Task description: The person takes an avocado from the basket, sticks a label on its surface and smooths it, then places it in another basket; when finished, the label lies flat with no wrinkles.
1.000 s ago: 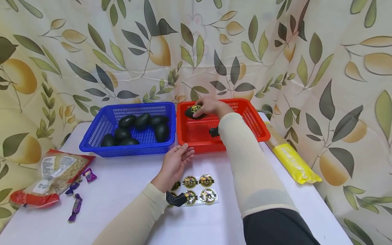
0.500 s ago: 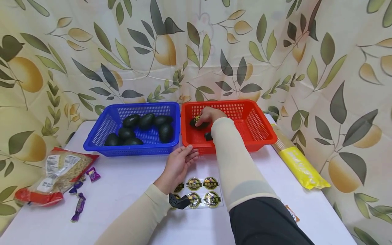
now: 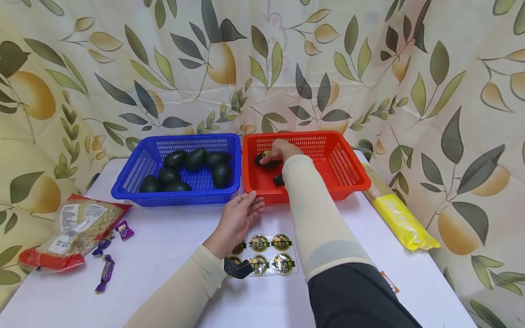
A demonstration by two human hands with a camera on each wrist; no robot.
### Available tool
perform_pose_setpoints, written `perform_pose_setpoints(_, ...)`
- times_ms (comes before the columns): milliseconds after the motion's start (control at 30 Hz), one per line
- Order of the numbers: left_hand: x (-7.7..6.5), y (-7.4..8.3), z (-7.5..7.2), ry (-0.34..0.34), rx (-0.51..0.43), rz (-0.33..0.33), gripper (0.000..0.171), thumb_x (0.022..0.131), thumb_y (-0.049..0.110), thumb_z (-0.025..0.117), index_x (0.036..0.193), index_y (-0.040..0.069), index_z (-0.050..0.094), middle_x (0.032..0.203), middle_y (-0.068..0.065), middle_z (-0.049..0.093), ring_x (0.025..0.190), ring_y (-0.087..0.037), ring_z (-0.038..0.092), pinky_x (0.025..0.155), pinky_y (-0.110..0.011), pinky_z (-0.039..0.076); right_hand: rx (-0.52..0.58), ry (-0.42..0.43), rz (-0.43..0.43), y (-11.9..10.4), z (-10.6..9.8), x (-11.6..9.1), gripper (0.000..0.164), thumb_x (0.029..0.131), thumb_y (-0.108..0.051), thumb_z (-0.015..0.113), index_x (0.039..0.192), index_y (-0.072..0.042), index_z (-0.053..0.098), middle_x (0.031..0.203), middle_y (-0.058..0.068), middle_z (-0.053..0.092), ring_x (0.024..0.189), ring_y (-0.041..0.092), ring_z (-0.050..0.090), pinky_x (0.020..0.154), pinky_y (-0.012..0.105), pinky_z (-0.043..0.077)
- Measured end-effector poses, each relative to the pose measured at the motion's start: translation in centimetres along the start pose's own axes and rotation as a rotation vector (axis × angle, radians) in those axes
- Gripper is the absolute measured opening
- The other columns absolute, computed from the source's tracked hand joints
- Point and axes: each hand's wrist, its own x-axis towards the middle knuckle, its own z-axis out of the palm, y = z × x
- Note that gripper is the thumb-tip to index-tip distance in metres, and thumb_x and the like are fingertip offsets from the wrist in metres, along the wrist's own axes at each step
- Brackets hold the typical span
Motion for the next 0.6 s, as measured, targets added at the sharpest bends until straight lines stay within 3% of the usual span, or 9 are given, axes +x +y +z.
perform_pose_setpoints(233, -1.0, 0.8, -2.7, 0.005, 0.09, -0.013, 0.044, 0.105, 0.034, 0.062, 0.135, 0.002, 0.06, 0.134, -0.019, 0.067, 0.125, -0.034, 0.065, 0.103, -0.037, 0.056, 0.004, 0.031, -0.038, -0.6, -0.5, -0.7, 0.062, 0.087, -0.05, 0.08, 0.121, -0.002, 0.061, 0.109, 0.014, 0.062, 0.103, 0.029, 0.059, 0.088, 0.039, 0.052)
perform_pose_setpoints(433, -1.8, 2.5, -6.4, 0.082, 0.047, 0.009, 0.047, 0.106, 0.032, 0.062, 0.138, -0.001, 0.053, 0.138, -0.022, 0.063, 0.122, -0.031, 0.065, 0.101, -0.035, 0.057, -0.072, 0.091, -0.196, -2.7, -1.5, -2.1, 0.064, 0.093, -0.044, 0.075, 0.135, 0.001, 0.057, 0.122, 0.02, 0.064, 0.11, 0.033, 0.06, 0.098, 0.045, 0.054)
perform_pose_setpoints(600, -2.6, 4.6, -10.4, 0.156, -0.018, 0.059, 0.041, 0.107, 0.032, 0.059, 0.135, 0.003, 0.05, 0.136, -0.02, 0.062, 0.121, -0.03, 0.062, 0.106, -0.039, 0.053, -0.036, 0.108, -0.361, -6.0, -1.7, -3.9, 0.071, 0.096, -0.042, 0.071, 0.15, -0.003, 0.047, 0.138, 0.019, 0.058, 0.124, 0.035, 0.055, 0.107, 0.051, 0.051)
